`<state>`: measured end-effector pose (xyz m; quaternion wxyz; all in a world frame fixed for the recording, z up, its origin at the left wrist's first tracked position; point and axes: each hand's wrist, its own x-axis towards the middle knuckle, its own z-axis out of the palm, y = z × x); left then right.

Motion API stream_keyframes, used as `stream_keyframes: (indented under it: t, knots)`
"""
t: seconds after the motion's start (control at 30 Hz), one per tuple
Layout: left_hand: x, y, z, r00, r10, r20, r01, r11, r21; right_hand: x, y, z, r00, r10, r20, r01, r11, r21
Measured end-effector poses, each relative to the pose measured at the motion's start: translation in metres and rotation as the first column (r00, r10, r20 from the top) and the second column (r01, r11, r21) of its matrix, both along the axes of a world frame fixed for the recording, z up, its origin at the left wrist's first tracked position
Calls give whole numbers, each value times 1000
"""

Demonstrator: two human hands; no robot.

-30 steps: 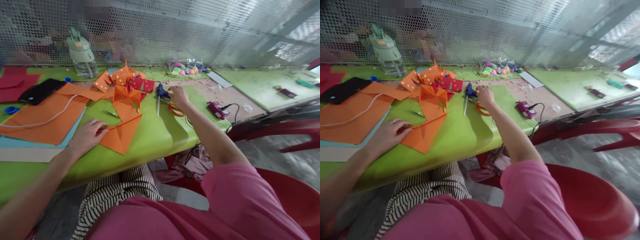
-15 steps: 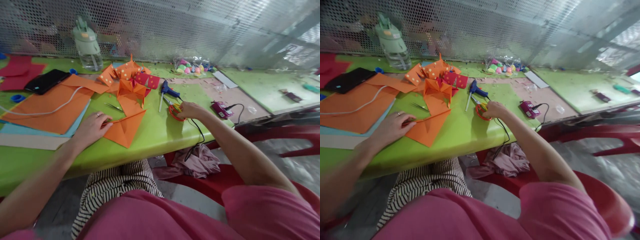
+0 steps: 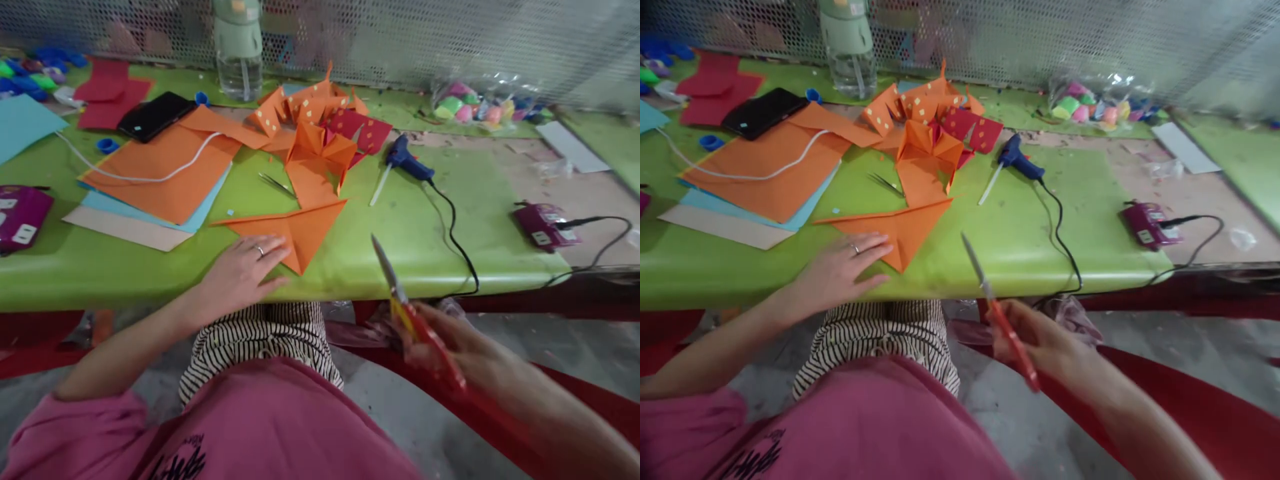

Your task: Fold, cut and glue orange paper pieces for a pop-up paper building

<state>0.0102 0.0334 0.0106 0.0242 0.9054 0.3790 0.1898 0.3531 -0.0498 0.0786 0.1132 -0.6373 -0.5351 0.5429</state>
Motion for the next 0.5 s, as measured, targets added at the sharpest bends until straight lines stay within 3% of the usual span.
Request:
stream_keyframes:
  t: [0.07,0.13,0.5]
  knots:
    - [2,-9,-7,1000,-15,-5,15,999,34,-18,-20,-15,980,89,-178,-112,986,-124]
    - [3,-11,-10,1000,-15,-12,16,999,47,-32,-32,-26,974,120,-194,-159,967,-198]
    - [16,-12,-3,995,59,-79,-59,998,12,-59,-43,-33,957,165,-240,-193,976,-99]
